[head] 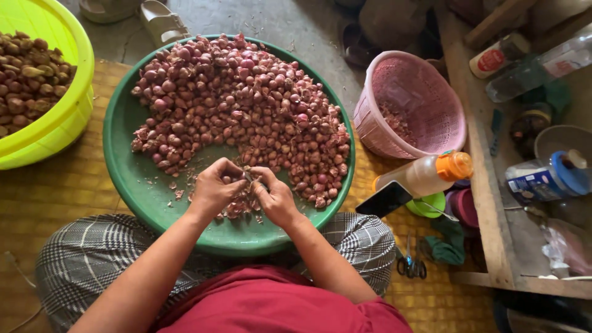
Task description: The person sits on the floor in front of a large green tray filled with shallots, peeling the dry outer skins off the shallots by hand. They place the removed skins in a pile on the tray and set peeled shallots back with the rest.
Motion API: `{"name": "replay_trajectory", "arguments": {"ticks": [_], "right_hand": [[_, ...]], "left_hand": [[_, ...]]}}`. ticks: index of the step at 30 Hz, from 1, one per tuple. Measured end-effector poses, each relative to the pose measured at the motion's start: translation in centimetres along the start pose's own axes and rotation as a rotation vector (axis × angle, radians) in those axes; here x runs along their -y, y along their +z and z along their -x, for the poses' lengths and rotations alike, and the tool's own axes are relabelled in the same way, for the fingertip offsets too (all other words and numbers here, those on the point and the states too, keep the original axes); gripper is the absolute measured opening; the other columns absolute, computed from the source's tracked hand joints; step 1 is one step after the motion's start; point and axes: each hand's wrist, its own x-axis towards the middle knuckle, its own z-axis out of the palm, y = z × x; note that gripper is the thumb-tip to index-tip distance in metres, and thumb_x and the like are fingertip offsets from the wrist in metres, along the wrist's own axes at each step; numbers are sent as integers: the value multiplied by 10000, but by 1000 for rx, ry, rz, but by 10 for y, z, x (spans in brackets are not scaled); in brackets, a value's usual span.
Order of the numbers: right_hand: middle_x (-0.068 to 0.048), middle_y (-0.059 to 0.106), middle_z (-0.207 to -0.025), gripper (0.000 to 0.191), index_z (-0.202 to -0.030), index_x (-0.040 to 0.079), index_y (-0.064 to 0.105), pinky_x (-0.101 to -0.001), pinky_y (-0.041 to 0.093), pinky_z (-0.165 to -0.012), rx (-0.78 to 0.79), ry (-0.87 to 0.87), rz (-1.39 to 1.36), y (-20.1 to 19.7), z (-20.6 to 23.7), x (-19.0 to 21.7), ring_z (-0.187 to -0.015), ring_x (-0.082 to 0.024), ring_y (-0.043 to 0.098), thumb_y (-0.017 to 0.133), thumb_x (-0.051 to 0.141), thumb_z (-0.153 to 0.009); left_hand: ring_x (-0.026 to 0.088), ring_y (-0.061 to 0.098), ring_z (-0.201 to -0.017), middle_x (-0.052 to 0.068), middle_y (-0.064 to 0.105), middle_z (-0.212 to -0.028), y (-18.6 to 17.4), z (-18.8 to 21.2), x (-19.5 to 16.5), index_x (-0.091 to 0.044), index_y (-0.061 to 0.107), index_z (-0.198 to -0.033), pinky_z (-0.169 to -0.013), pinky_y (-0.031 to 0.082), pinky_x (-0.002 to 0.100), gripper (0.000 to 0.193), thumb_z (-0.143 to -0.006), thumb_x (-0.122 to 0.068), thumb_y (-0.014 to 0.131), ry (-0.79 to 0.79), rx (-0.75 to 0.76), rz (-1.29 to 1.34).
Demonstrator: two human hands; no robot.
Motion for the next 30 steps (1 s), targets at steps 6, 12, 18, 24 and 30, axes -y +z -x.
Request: {"name": "replay_trajectory", "arguments": {"ticks": [6,12,18,24,30], "right_hand": [[-41,673,-934,213,-1259,78,585,-241,502,-610,10,159,-73,5,4,-13,-710,-78,604,555,104,-1049],[-22,647,-978,240,-1287,22,576,-242,489,-713,23,213,-308,-2,-3,-23,-830,-72,578,516,131,-1082],[-40,625,-831,428,-1463,57,498,-224,424,-641,23,267,-418,-19,-4,-12,-692,-83,518,462,172,-1052],[-14,622,-885,401,-1437,36,492,-244,489,-686,84,270,-479,-5,-1,-7,-757,-87,573,477,162,-1057],[-26,612,-857,397,-1442,17,493,-236,473,-681,129,178,-463,2,2,-15,-745,-94,572,491,139,-1064]], "left_hand": [[31,624,-701,-2,712,-819,1,7,3,-34,688,-961,-607,534,214,152,-852,-20,793,116,33,68],[75,640,-786,44,733,-923,0,13,-3,-18,698,-1041,-686,545,242,200,-862,-38,785,3,103,129],[178,714,-952,94,734,-1033,-10,4,20,-24,627,-1075,-851,596,308,155,-933,-45,687,-273,32,855],[258,721,-964,182,722,-1055,-8,-1,29,-10,598,-1033,-864,607,362,84,-973,-16,656,-303,-26,1023],[248,738,-987,175,735,-1059,-2,6,39,-5,617,-1040,-908,599,353,112,-933,10,648,-325,-21,1049]]}}
